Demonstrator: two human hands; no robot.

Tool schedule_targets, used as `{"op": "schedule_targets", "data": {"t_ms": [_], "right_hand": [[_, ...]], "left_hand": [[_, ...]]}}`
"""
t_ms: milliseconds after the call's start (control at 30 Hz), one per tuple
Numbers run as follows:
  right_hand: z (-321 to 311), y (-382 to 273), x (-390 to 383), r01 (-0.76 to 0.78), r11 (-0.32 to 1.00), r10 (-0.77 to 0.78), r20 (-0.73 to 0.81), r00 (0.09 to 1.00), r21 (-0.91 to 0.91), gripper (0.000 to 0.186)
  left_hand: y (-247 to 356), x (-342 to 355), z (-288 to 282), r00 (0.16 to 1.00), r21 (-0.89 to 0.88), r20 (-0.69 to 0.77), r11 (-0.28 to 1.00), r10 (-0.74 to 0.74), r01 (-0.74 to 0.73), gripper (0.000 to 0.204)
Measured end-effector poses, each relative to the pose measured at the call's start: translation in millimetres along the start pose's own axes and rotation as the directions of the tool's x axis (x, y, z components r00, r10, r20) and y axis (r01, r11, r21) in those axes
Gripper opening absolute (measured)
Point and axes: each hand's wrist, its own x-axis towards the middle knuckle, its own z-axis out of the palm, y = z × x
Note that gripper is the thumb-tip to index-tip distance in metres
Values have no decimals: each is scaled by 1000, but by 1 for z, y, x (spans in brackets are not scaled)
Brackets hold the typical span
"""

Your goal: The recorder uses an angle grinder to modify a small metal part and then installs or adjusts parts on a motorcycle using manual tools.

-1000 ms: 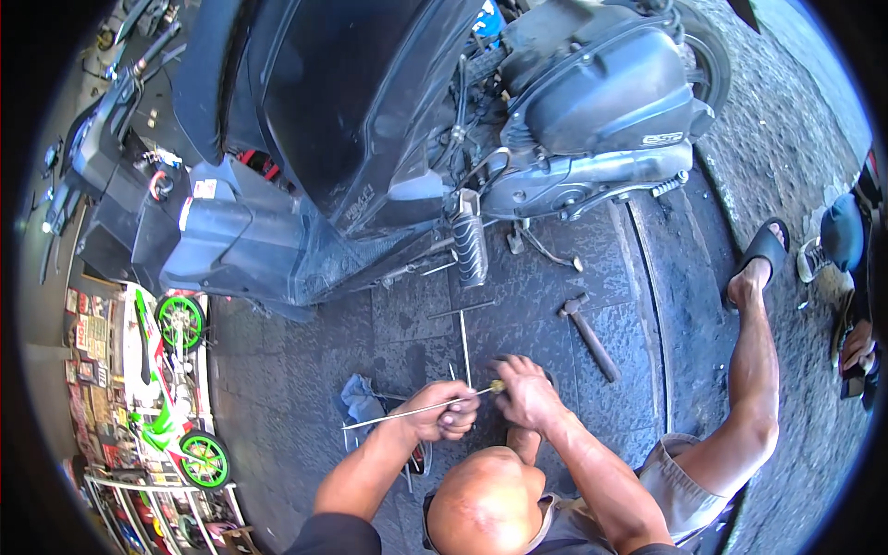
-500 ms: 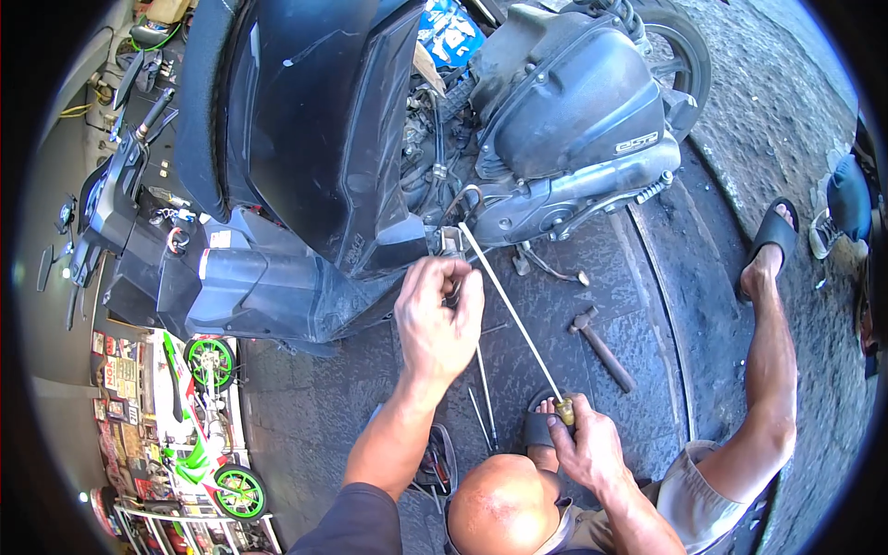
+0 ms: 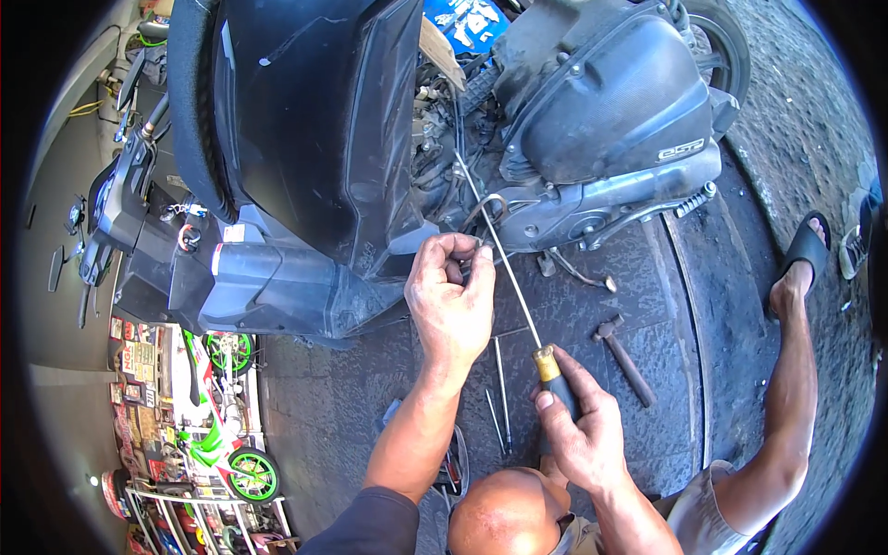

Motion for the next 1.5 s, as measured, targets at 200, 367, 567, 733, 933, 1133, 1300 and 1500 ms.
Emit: {"op": "schedule_targets", "data": {"t_ms": [200, 367, 567, 733, 933, 1133, 1300, 1500], "right_hand": [[13, 6, 11, 72, 994, -76, -46, 996, -81, 48], [19, -4, 29, -3, 1000, 3, -41, 999, -7, 49], [18, -15, 40, 46, 997, -49, -44, 998, -67, 48], [20, -8, 46, 215, 970, -224, -81, 971, -114, 47], [18, -15, 46, 114, 991, -117, -51, 992, -63, 46], [16, -18, 48, 132, 988, -135, -39, 990, -74, 46], [23, -11, 45, 41, 999, -40, -24, 999, 36, 46], [27, -8, 48, -329, 465, 169, 283, 944, 822, 56]], "left_hand": [[-4, -3, 3, 1000, -78, -22, 997, -19, 17, 10], [-2, -2, -1, 1000, -46, 0, 999, 8, -8, 9], [-3, -2, 1, 1000, -46, 7, 999, 3, -3, 10], [-4, -2, 0, 999, -62, 11, 998, 30, -29, 10], [-5, -2, 2, 1000, -94, -4, 996, -1, 1, 11], [-5, -3, 2, 1000, -102, 4, 995, -7, 7, 11], [-8, -7, 3, 993, -212, -68, 974, -95, 79, 5], [-17, -20, 2, 903, -611, -52, 729, -426, 308, 9]]}}
